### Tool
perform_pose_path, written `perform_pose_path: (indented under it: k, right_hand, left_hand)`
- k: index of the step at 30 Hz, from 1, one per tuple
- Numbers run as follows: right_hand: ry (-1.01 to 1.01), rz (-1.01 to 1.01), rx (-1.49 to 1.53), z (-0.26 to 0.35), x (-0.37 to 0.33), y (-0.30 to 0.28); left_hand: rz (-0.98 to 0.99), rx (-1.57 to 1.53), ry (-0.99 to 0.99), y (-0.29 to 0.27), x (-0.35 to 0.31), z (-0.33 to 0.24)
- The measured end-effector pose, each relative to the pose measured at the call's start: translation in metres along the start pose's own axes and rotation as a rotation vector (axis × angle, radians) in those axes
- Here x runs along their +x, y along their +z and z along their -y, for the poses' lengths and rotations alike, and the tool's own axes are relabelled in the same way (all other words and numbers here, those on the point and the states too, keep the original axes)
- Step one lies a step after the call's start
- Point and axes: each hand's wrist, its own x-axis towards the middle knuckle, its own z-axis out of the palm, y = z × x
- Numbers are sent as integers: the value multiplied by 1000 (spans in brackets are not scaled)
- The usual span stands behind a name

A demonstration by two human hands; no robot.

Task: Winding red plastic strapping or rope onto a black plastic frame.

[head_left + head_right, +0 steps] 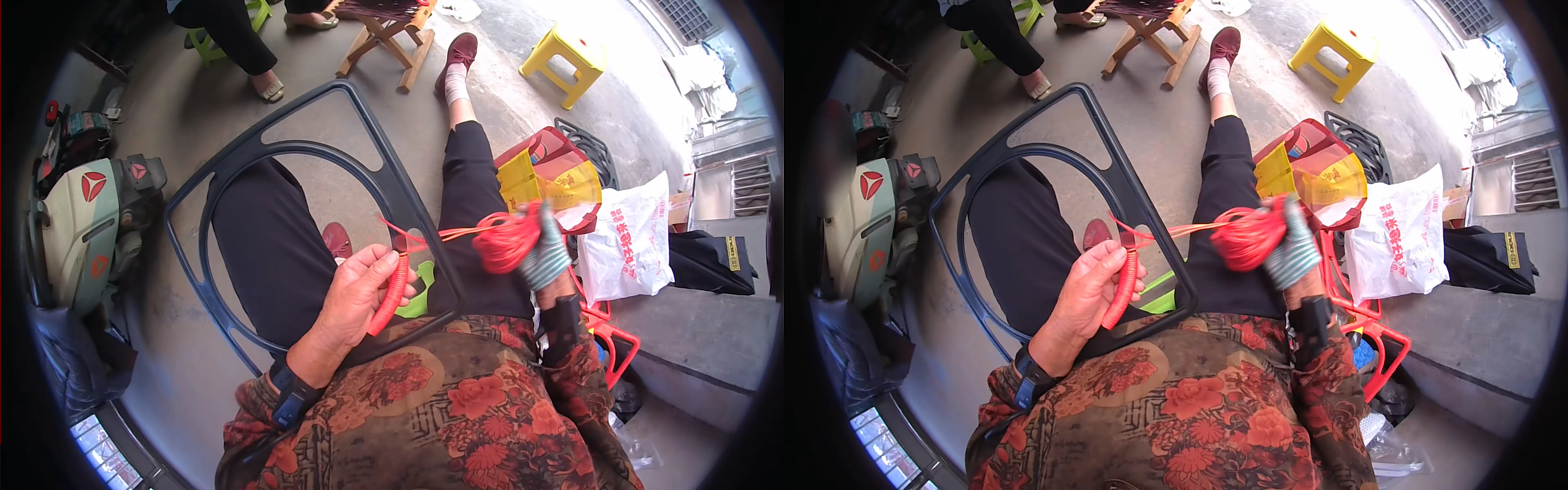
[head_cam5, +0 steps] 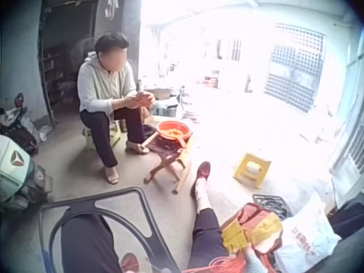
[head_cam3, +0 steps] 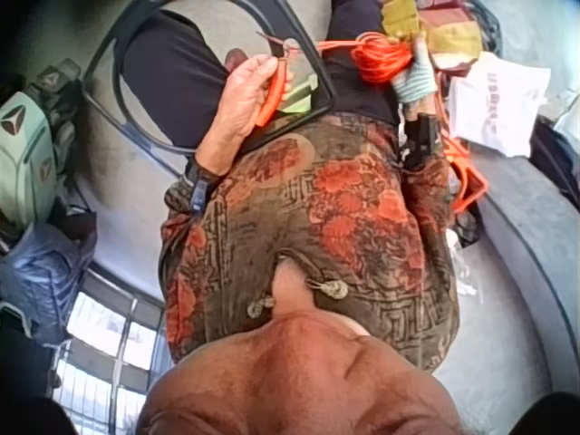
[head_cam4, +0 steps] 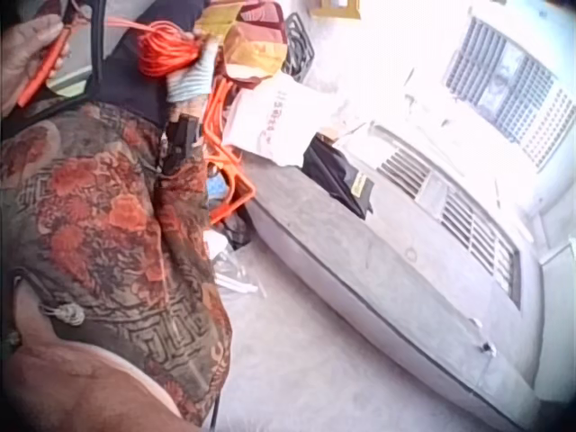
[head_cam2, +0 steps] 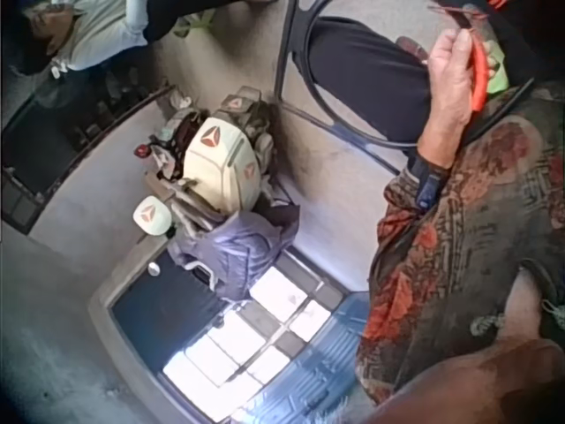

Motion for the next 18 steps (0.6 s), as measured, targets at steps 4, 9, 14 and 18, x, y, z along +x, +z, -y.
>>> perform_pose_path:
  k: [4,9,14,18]
  right_hand:
    - [-29,-45,-82,68,11,-50]
    - [-173,-199,-262,101,20,-98]
    - [-221,-47,-343,69,9,-24]
    - [-542,73,-1445,9,2,54]
  left_hand:
    - [19,-13,16,-2,-1,0]
    - [25,-126,53,3,0,-1]
    - [-43,-23,38,1,-2,-9]
    - [-59,116,5,9,-9,-16]
